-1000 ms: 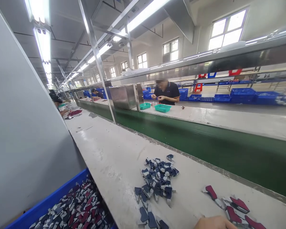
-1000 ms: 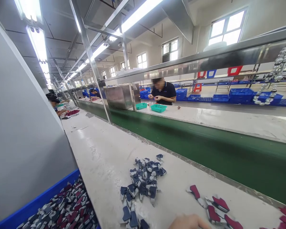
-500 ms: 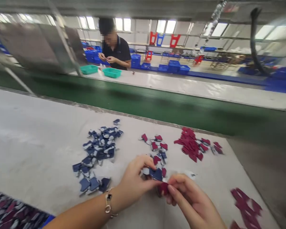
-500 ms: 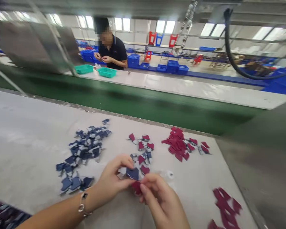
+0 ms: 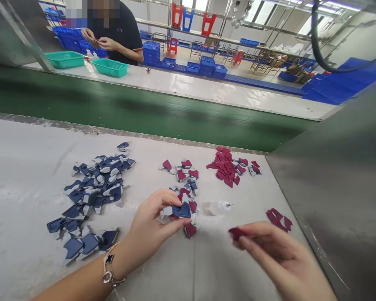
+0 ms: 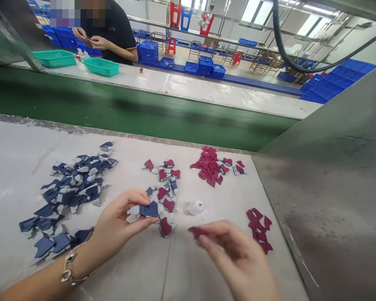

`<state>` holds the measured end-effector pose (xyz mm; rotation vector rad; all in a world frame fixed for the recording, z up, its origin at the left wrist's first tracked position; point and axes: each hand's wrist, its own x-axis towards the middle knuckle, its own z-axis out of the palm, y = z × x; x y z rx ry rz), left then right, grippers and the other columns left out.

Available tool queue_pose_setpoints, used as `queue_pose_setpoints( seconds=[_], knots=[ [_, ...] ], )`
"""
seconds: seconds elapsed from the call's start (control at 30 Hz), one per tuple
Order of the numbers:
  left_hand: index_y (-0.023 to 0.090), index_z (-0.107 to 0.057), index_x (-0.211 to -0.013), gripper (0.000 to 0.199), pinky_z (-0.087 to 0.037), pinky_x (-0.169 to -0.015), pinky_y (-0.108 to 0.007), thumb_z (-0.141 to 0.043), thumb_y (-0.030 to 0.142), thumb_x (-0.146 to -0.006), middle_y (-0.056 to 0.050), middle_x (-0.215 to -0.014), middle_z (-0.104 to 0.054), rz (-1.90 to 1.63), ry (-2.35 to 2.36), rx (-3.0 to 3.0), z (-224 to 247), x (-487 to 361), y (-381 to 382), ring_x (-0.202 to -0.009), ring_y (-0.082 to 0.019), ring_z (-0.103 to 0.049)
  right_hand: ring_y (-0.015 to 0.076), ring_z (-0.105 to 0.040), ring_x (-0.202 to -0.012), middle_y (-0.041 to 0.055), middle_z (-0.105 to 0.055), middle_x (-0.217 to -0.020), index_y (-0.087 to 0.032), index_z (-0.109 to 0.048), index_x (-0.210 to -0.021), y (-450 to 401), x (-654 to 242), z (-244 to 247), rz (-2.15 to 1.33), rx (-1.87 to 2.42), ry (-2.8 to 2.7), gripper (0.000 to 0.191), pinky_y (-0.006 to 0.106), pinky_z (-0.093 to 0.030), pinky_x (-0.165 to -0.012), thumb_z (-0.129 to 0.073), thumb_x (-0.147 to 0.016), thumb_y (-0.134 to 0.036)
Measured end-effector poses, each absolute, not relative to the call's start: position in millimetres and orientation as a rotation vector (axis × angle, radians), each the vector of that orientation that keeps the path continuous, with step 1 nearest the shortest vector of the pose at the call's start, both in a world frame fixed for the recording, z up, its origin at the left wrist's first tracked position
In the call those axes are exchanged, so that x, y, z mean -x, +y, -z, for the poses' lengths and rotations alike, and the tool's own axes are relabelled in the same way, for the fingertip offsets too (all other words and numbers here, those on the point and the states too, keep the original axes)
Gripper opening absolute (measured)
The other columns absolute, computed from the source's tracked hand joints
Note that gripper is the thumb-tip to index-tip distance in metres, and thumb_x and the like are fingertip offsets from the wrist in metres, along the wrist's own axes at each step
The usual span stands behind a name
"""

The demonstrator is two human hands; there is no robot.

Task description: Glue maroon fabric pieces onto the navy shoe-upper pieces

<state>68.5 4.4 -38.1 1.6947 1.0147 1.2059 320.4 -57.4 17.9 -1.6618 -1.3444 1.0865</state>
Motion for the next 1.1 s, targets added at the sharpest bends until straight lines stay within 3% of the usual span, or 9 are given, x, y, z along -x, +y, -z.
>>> queue_pose_setpoints(
  seconds=[0.13, 0.27, 0.37, 0.47, 0.73, 0.87, 0.93, 1.03, 1.1],
  knots=[
    [0.026, -0.059, -0.097, 0.027, -0.055, -0.080, -0.024, -0.077, 0.015, -0.080, 0.002, -0.096, -0.063, -1.213, 1.044, -1.734, 38.3, -68.7, 4.1, -0.093, -0.014, -0.063, 0.0311, -0.073, -0.091, 0.0136, -0.076, -0.095, -0.018, -0.068, -0.105, -22.9, -360.0, 0.4, -0.833, 1.919, -1.201, 0.042, 0.040, -0.061, -0.083, -0.067, -0.083, -0.053],
    [0.027, -0.060, -0.096, 0.025, -0.055, -0.082, -0.023, -0.076, 0.016, -0.081, 0.003, -0.097, -0.064, -1.193, 1.089, -1.759, 37.9, -68.6, 4.3, -0.095, -0.013, -0.063, 0.0283, -0.063, -0.116, 0.0141, -0.062, -0.134, -0.018, -0.046, -0.143, 5.2, -390.6, 22.5, -0.719, 2.003, -1.204, 0.067, 0.040, -0.053, -0.099, -0.053, -0.085, -0.051],
    [0.026, -0.060, -0.096, 0.023, -0.056, -0.080, -0.023, -0.076, 0.018, -0.082, 0.002, -0.098, -0.065, -1.173, 1.113, -1.767, 36.5, -67.7, 5.0, -0.096, -0.014, -0.064, 0.0398, -0.052, -0.127, 0.0188, -0.055, -0.139, -0.016, -0.053, -0.138, -7.0, -419.0, 34.7, -0.557, 2.229, -1.196, 0.068, 0.055, -0.043, -0.104, -0.054, -0.078, -0.049],
    [0.026, -0.061, -0.096, 0.022, -0.057, -0.080, -0.024, -0.075, 0.018, -0.082, 0.001, -0.098, -0.065, -1.172, 1.124, -1.781, 35.7, -67.3, 5.8, -0.096, -0.015, -0.065, 0.0501, -0.046, -0.124, 0.0264, -0.058, -0.125, -0.009, -0.064, -0.122, -32.9, -445.4, 48.8, -0.430, 2.428, -1.190, 0.064, 0.067, -0.032, -0.105, -0.058, -0.071, -0.046],
    [0.023, -0.062, -0.093, 0.018, -0.060, -0.076, -0.029, -0.076, 0.022, -0.081, -0.002, -0.095, -0.067, -1.159, 1.146, -1.816, 37.1, -70.5, 5.5, -0.092, -0.019, -0.067, 0.0230, -0.062, -0.098, 0.0089, -0.063, -0.104, -0.015, -0.063, -0.104, -43.6, -435.1, 73.9, -0.523, 2.293, -1.396, 0.024, 0.043, -0.048, -0.093, -0.059, -0.085, -0.029],
    [0.023, -0.062, -0.095, 0.018, -0.059, -0.077, -0.030, -0.074, 0.021, -0.082, -0.003, -0.097, -0.066, -1.148, 1.136, -1.807, 41.2, -70.6, 6.8, -0.096, -0.020, -0.066, 0.0213, -0.065, -0.083, 0.0065, -0.068, -0.089, -0.016, -0.066, -0.091, -33.9, -421.8, 63.0, -0.650, 2.224, -1.402, 0.020, 0.040, -0.053, -0.080, -0.059, -0.084, -0.034],
    [0.023, -0.062, -0.096, 0.019, -0.059, -0.080, -0.031, -0.074, 0.021, -0.082, -0.002, -0.098, -0.066, -1.154, 1.121, -1.794, 42.9, -70.1, 7.5, -0.097, -0.019, -0.066, 0.0226, -0.067, -0.079, 0.0076, -0.072, -0.085, -0.017, -0.068, -0.094, -31.7, -419.2, 55.5, -0.697, 2.207, -1.365, 0.026, 0.039, -0.054, -0.077, -0.059, -0.080, -0.037],
    [0.024, -0.060, -0.097, 0.021, -0.057, -0.083, -0.030, -0.074, 0.019, -0.083, -0.001, -0.099, -0.065, -1.153, 1.090, -1.768, 42.9, -69.0, 7.4, -0.096, -0.017, -0.065, 0.0272, -0.070, -0.085, 0.0105, -0.074, -0.089, -0.018, -0.069, -0.103, -30.6, -415.9, 46.8, -0.710, 2.190, -1.300, 0.041, 0.039, -0.055, -0.077, -0.063, -0.071, -0.044],
    [0.025, -0.060, -0.098, 0.021, -0.056, -0.083, -0.029, -0.073, 0.018, -0.084, 0.000, -0.099, -0.064, -1.135, 1.076, -1.761, 41.6, -68.5, 6.6, -0.096, -0.016, -0.064, 0.0295, -0.071, -0.086, 0.0140, -0.074, -0.098, -0.017, -0.071, -0.095, -30.5, -412.0, 44.3, -0.715, 2.179, -1.267, 0.045, 0.038, -0.057, -0.073, -0.067, -0.066, -0.051]
  ],
)
